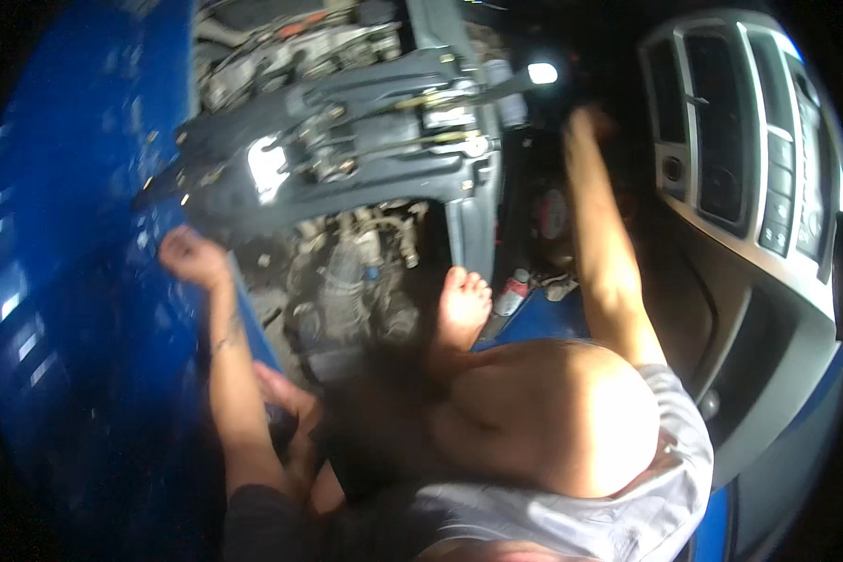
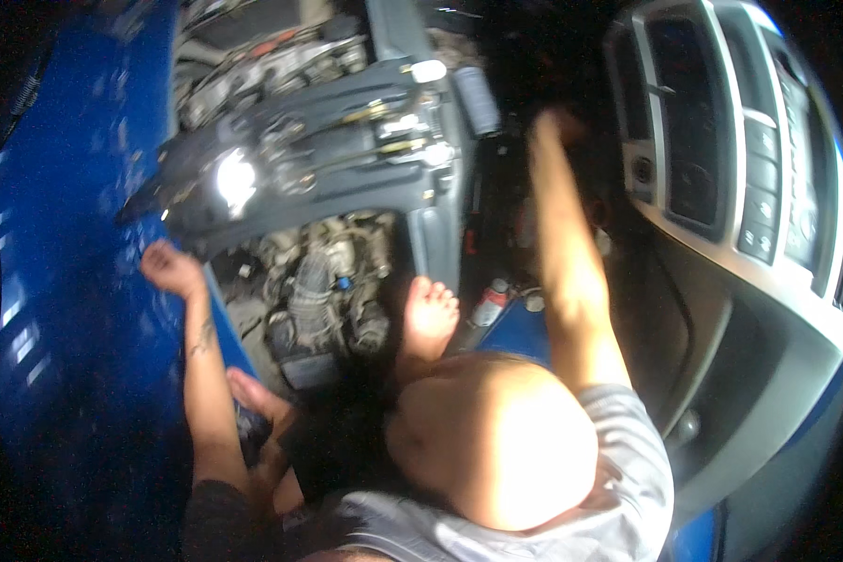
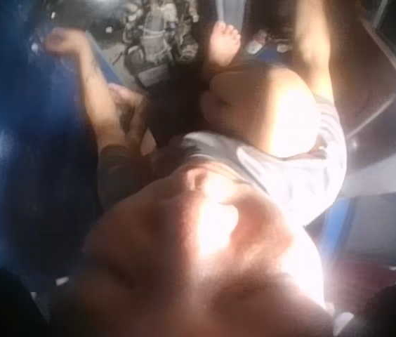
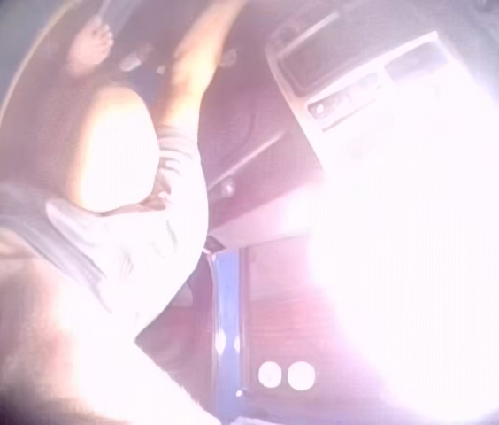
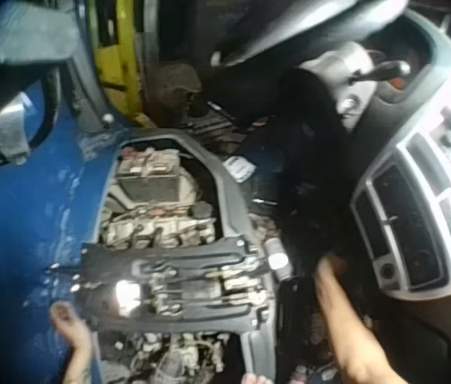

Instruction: The person removes a metal bracket from the engine compartment of a blue vehicle using a socket wrench and then detaches cables from the bracket by hand.

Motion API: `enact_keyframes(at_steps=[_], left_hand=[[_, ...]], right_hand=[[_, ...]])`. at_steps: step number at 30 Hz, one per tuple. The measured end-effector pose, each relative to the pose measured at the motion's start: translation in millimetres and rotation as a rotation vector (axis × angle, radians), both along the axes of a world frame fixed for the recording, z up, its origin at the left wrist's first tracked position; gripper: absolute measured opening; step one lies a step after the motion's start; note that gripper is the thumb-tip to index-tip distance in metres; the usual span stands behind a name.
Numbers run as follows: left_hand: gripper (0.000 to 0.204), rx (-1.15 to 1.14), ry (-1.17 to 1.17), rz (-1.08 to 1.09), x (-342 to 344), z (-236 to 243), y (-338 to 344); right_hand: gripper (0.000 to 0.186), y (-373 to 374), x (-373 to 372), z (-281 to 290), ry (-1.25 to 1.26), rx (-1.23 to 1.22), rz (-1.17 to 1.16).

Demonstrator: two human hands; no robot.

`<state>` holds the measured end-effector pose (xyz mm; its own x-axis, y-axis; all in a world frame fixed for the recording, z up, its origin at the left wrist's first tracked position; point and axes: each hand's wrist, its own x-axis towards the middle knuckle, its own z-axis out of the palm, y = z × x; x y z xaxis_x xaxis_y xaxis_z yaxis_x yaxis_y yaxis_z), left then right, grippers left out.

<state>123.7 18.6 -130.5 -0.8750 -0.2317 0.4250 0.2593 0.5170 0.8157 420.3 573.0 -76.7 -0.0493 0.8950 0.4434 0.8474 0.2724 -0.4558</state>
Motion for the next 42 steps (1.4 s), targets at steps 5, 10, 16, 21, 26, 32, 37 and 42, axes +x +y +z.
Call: enact_keyframes(at_steps=[5, 10, 16, 21, 26, 32, 37, 42], left_hand=[[0.024, -0.14, 0.231, -0.907, 115.3, 110.2, 104.4], [0.046, 0.349, -0.197, -1.19, 189.3, 174.7, 184.5], [0.015, 0.607, -0.758, -1.257, 189.0, 166.1, 160.2], [0.033, 1.412, -1.002, -0.571, 134.2, 104.3, 158.4], [0.027, 1.415, -1.028, -0.478, 105.1, 72.0, 159.2], [0.031, 1.422, -1.045, -0.456, 91.3, 67.3, 154.4], [0.031, 1.432, -1.025, -0.5, 88.4, 71.9, 161.1], [0.031, 1.473, -1.042, -0.468, 86.2, 66.7, 162.0]], right_hand=[[0.011, -94.1, -20.5, 95.7, 0.347, 0.283, 0.362], [0.012, -227.5, -33.3, 226.2, -0.016, -0.099, 1.039], [0.033, -264.3, -102.8, 224.3, -0.445, -0.547, 1.484], [0.058, -267.4, -130.3, 192.9, -0.915, -0.658, 1.57], [0.035, -268.0, -168.9, 166.5, -0.745, -0.485, 1.562], [0.034, -267.3, -188.2, 151.7, -0.783, -0.329, 1.626], [0.034, -257.6, -200.8, 159.8, -0.793, -0.334, 1.668], [0.036, -254.3, -206.1, 155.7, -0.8, -0.215, 1.754]])
